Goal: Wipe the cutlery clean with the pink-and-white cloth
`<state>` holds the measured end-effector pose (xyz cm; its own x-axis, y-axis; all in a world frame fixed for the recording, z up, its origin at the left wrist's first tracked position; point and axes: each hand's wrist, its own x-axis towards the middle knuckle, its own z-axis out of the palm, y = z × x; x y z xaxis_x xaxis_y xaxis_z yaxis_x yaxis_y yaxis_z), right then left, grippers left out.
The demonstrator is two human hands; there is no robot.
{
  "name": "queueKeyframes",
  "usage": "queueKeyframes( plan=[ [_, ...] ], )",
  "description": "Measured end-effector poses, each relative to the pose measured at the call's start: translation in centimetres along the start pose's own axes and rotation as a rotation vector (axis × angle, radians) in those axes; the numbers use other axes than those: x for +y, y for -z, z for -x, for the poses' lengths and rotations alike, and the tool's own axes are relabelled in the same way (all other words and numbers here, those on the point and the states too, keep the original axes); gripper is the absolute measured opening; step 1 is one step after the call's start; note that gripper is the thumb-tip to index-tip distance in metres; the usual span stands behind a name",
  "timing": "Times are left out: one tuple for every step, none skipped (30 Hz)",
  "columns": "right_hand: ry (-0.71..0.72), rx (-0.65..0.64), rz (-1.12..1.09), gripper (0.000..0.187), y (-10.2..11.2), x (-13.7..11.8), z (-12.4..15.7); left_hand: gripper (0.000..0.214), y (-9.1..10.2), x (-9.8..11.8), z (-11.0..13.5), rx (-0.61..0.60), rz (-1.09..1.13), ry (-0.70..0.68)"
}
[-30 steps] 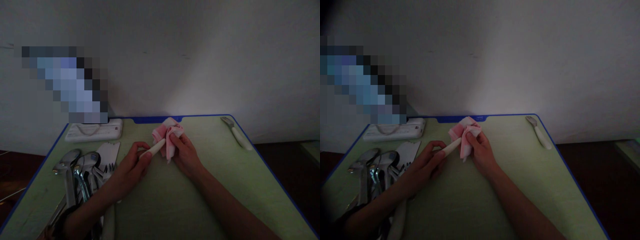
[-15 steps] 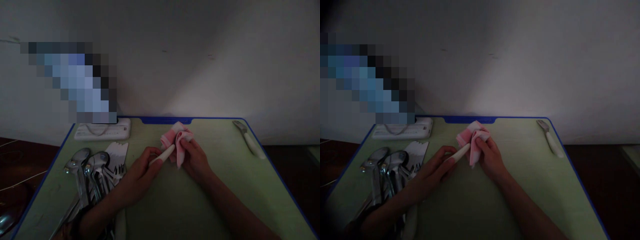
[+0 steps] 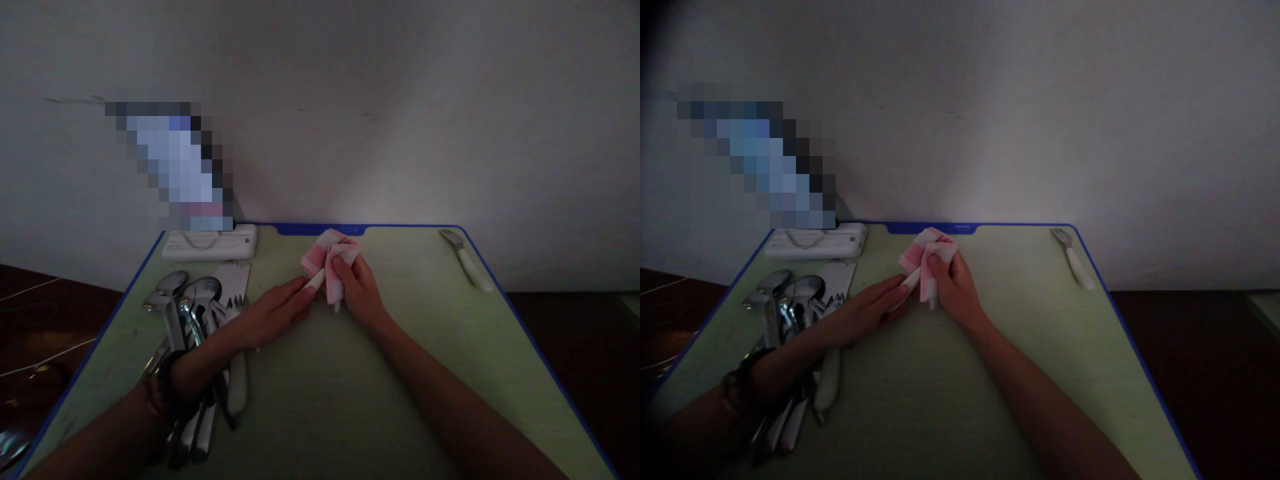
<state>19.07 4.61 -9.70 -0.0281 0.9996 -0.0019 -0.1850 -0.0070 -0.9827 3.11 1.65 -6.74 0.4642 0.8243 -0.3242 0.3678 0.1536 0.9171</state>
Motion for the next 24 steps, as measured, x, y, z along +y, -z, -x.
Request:
queueKeyframes(
  plan=[
    [0.032,-0.004,0.054,0.02,-0.1,-0.1,0.1,0.031,-0.1,0.1,0.0,-0.004,-0.009,-0.015],
    [0.057,-0.01,0.103,0.022,-0.1,-0.3,0.1,0.032,-0.2,0.2,0.1,0.036,-0.031,-0.043],
    [0.077,-0.001,0.15,0.023,-0.2,-0.4,0.2,0.032,-0.4,0.2,0.1,0.074,-0.051,-0.066],
    [0.09,0.015,0.202,0.023,-0.1,-0.5,0.3,0.034,-0.6,0.3,0.1,0.12,-0.072,-0.083],
    [0.094,0.038,0.258,0.024,0.0,-0.5,0.5,0.037,-0.8,0.3,0.0,0.159,-0.106,-0.079],
    [0.103,0.07,0.311,0.025,0.1,-0.6,0.6,0.038,-1.0,0.4,0.0,0.188,-0.122,-0.073],
    [0.111,0.098,0.354,0.026,0.3,-0.7,0.8,0.04,-1.1,0.4,0.0,0.208,-0.135,-0.072],
    [0.12,0.12,0.387,0.026,0.5,-0.7,0.9,0.04,-1.3,0.4,0.0,0.229,-0.142,-0.073],
    [0.13,0.136,0.41,0.027,0.7,-0.8,1.1,0.04,-1.4,0.4,0.0,0.246,-0.147,-0.074],
    [0.136,0.144,0.423,0.027,0.8,-0.9,1.2,0.039,-1.5,0.4,0.0,0.258,-0.147,-0.076],
    [0.14,0.148,0.428,0.027,1.0,-0.9,1.3,0.038,-1.6,0.4,0.0,0.266,-0.142,-0.076],
    [0.141,0.149,0.427,0.027,1.1,-0.9,1.3,0.037,-1.6,0.4,0.0,0.269,-0.133,-0.076],
    [0.141,0.149,0.42,0.027,1.2,-0.9,1.3,0.036,-1.7,0.5,0.0,0.271,-0.121,-0.077],
    [0.146,0.149,0.407,0.027,1.2,-0.9,1.2,0.035,-1.7,0.5,0.0,0.27,-0.108,-0.078],
    [0.151,0.147,0.394,0.026,1.2,-0.8,1.1,0.035,-1.7,0.6,0.0,0.268,-0.094,-0.078],
    [0.16,0.148,0.385,0.026,1.2,-0.7,1.0,0.035,-1.7,0.6,0.0,0.265,-0.08,-0.079],
    [0.168,0.15,0.378,0.026,1.2,-0.6,0.8,0.036,-1.7,0.7,0.1,0.261,-0.067,-0.08],
    [0.175,0.151,0.37,0.026,1.1,-0.6,0.7,0.036,-1.7,0.8,0.2,0.255,-0.053,-0.08],
    [0.18,0.15,0.358,0.026,1.1,-0.6,0.7,0.035,-1.7,0.9,0.2,0.247,-0.038,-0.08],
    [0.186,0.142,0.339,0.026,1.0,-0.6,0.6,0.035,-1.7,1.0,0.3,0.237,-0.022,-0.08],
    [0.19,0.131,0.314,0.027,0.9,-0.7,0.7,0.034,-1.7,1.0,0.5,0.224,-0.004,-0.08],
    [0.191,0.119,0.284,0.027,0.8,-0.8,0.7,0.034,-1.7,1.0,0.6,0.208,0.012,-0.08],
    [0.187,0.111,0.255,0.028,0.8,-0.9,0.9,0.033,-1.7,0.9,0.7,0.191,0.026,-0.08],
    [0.182,0.11,0.232,0.028,0.7,-1.1,1.1,0.032,-1.6,0.8,0.7,0.175,0.04,-0.081]
  ],
)
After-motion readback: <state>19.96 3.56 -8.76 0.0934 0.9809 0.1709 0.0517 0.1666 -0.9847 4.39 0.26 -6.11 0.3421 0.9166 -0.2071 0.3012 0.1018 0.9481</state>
